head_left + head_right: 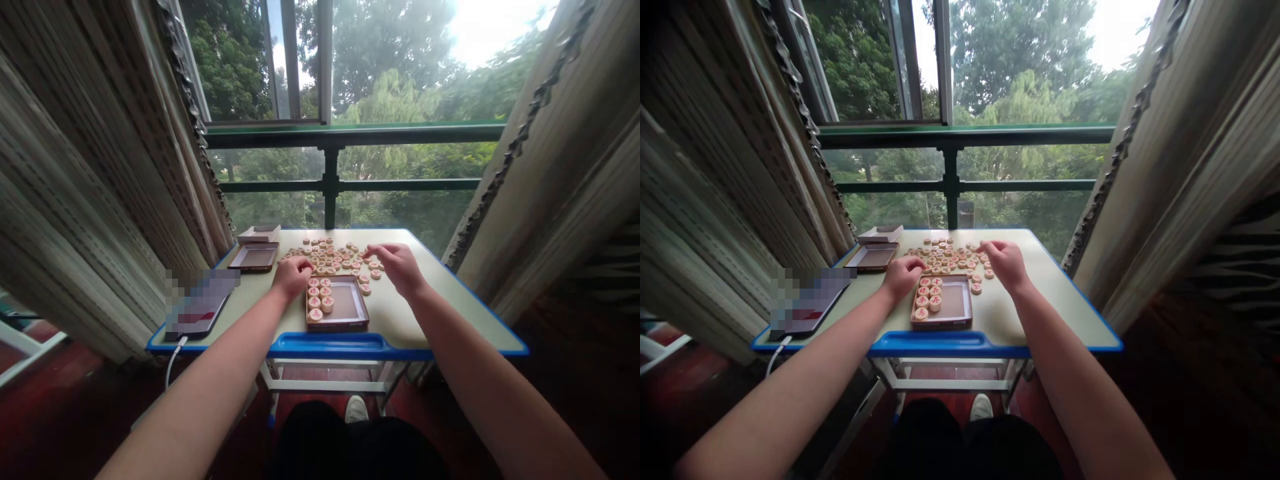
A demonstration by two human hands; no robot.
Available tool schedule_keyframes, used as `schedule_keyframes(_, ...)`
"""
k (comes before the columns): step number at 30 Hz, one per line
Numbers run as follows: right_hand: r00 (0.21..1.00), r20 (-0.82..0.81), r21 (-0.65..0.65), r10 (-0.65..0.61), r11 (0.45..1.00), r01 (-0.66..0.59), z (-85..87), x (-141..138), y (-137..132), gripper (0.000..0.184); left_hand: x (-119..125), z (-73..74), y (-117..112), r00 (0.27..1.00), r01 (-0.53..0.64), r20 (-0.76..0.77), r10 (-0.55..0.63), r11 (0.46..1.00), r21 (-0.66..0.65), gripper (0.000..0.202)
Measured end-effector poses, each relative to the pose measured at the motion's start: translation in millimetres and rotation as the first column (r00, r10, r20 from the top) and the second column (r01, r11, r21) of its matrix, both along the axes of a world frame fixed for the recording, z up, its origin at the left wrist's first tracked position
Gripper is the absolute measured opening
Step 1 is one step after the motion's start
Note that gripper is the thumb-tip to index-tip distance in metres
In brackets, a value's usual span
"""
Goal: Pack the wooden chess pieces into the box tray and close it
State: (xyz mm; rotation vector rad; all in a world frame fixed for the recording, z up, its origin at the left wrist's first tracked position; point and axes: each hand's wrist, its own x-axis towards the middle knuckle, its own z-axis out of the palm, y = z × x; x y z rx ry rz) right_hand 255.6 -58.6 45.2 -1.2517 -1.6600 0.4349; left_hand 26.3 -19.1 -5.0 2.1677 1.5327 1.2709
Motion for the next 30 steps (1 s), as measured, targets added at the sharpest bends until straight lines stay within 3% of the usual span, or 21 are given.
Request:
schedule_keyframes(1, 0.992, 0.006, 0.008, -0.123, 0.992, 0.123, 0.7, 8.2, 6.4, 0.037, 0.2, 0.8, -0.8, 1.0, 0.018, 0.005, -0.018, 1.0, 0.009, 0.019)
schedule_keyframes(3, 0.956, 0.14, -0.015, -0.256, 0.965, 0.26, 0.5, 24.0, 17.5, 0.028, 0.5, 2.0, -2.1, 0.999, 0.045, 0.022, -0.046, 0.999, 0.019, 0.02)
schedule_keyframes(6, 0.874, 0.393, -0.17, -0.285, 0.911, 0.374, -3.4, 41.8, 26.8, 0.025, 0.3, 2.1, -3.5, 0.996, 0.063, 0.055, -0.065, 0.998, 0.031, 0.018)
schedule_keyframes(10, 0.846, 0.511, -0.32, -0.153, 0.879, 0.353, -10.3, 49.0, 28.4, 0.023, -0.4, 0.0, -8.7, 0.99, 0.106, 0.088, -0.112, 0.992, 0.066, 0.02)
schedule_keyframes(13, 0.845, 0.518, -0.299, -0.135, 0.896, 0.327, -12.8, 47.4, 29.1, 0.024, 4.8, 4.4, -14.1, 0.975, 0.098, 0.188, -0.118, 0.989, 0.11, 0.045)
schedule_keyframes(16, 0.832, 0.526, -0.25, -0.176, 0.903, 0.349, -14.1, 46.6, 33.0, 0.028, 20.6, 20.0, -13.2, 0.947, 0.127, 0.281, -0.156, 0.985, 0.119, 0.057)
schedule_keyframes(20, 0.81, 0.539, -0.157, -0.23, 0.918, 0.365, -17.2, 46.4, 38.3, 0.028, 47.7, 46.7, 2.3, 0.922, 0.305, 0.21, -0.324, 0.945, 0.116, 0.046)
schedule_keyframes(23, 0.805, 0.557, -0.108, -0.206, 0.943, 0.315, -18.0, 43.5, 36.5, 0.024, 54.8, 52.4, 17.2, 0.917, 0.354, 0.108, -0.385, 0.908, 0.224, 0.037)
schedule_keyframes(26, 0.835, 0.55, -0.139, -0.018, 0.984, 0.113, -14.3, 39.6, 29.0, 0.021, 48.7, 43.3, 27.1, 0.936, 0.312, 0.075, -0.344, 0.908, 0.279, 0.034)
schedule_keyframes(28, 0.84, 0.528, -0.207, 0.127, 0.978, -0.018, -10.0, 37.8, 22.1, 0.019, 43.7, 35.8, 29.0, 0.926, 0.374, -0.056, -0.372, 0.894, 0.247, 0.032)
schedule_keyframes(30, 0.836, 0.495, -0.301, 0.235, 0.949, -0.088, -5.6, 36.4, 15.3, 0.022, 41.8, 31.7, 27.3, 0.93, 0.366, -0.056, -0.364, 0.899, 0.24, 0.03)
